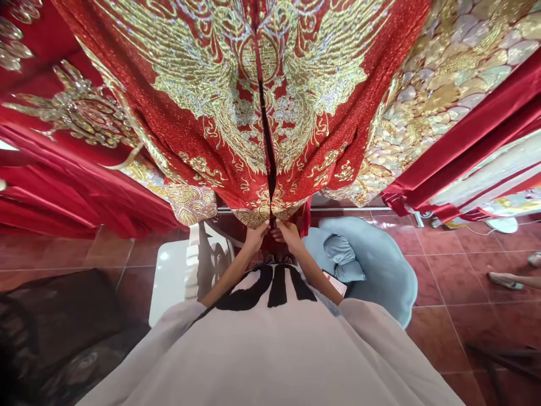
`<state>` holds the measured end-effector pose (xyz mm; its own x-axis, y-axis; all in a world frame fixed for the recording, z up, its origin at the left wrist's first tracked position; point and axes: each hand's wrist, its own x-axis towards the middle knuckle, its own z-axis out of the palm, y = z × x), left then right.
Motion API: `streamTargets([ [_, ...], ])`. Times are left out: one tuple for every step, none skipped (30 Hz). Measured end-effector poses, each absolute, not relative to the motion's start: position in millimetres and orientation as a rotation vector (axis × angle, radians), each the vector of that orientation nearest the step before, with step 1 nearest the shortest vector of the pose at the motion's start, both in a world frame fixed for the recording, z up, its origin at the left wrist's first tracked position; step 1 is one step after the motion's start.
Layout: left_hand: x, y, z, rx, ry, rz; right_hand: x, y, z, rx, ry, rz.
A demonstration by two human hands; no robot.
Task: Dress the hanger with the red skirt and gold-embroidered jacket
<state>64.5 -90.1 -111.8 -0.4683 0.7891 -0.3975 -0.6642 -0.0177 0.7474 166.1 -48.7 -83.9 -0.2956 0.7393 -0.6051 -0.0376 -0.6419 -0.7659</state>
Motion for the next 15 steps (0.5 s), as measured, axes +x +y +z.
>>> streamTargets([
  [63.5,-88.6,-113.6,0.149,1.136,1.7,168.0,-50.3,-81.1,-1.482,-0.934,1.971],
  [63.0,-86.7,-115.6,0.137,1.116,1.687,169.3,-51.3,-77.9,-1.519,-0.973,1.963],
  [63.1,-84.4,-117.9,0.122,1.096,1.672,169.8,-51.6,-74.6,-1.547,-1.01,1.967],
  [63.6,-81.9,-120.2,0.105,1.076,1.654,169.5,-51.3,-71.3,-1.567,-1.045,1.978],
  [64.4,-79.2,-122.5,0.089,1.057,1.634,168.4,-50.2,-68.1,-1.581,-1.076,1.986],
  [65.2,-76.2,-124.6,0.074,1.04,1.616,166.5,-48.4,-65.4,-1.589,-1.101,1.981],
  [66.0,-73.0,-126.4,0.061,1.025,1.602,164.1,-45.7,-63.3,-1.59,-1.117,1.957],
  [66.6,-69.6,-127.7,0.052,1.013,1.592,161.1,-42.1,-61.9,-1.583,-1.121,1.913],
  [66.9,-66.0,-128.6,0.047,1.001,1.584,157.6,-37.9,-61.1,-1.572,-1.115,1.858],
  [66.9,-62.3,-129.2,0.046,0.99,1.576,154.0,-33.1,-61.0,-1.559,-1.103,1.803],
  [66.7,-58.7,-129.4,0.048,0.98,1.566,150.2,-28.2,-61.3,-1.546,-1.09,1.751],
  [66.3,-55.2,-129.5,0.051,0.97,1.559,146.5,-23.5,-61.9,-1.534,-1.077,1.707],
  [65.7,-51.9,-129.5,0.055,0.961,1.554,142.9,-19.2,-62.6,-1.524,-1.064,1.671],
  [65.2,-48.8,-129.6,0.059,0.955,1.552,139.4,-15.6,-63.2,-1.515,-1.051,1.647],
  [64.9,-46.0,-129.9,0.065,0.951,1.55,136.2,-12.8,-63.5,-1.506,-1.038,1.637],
])
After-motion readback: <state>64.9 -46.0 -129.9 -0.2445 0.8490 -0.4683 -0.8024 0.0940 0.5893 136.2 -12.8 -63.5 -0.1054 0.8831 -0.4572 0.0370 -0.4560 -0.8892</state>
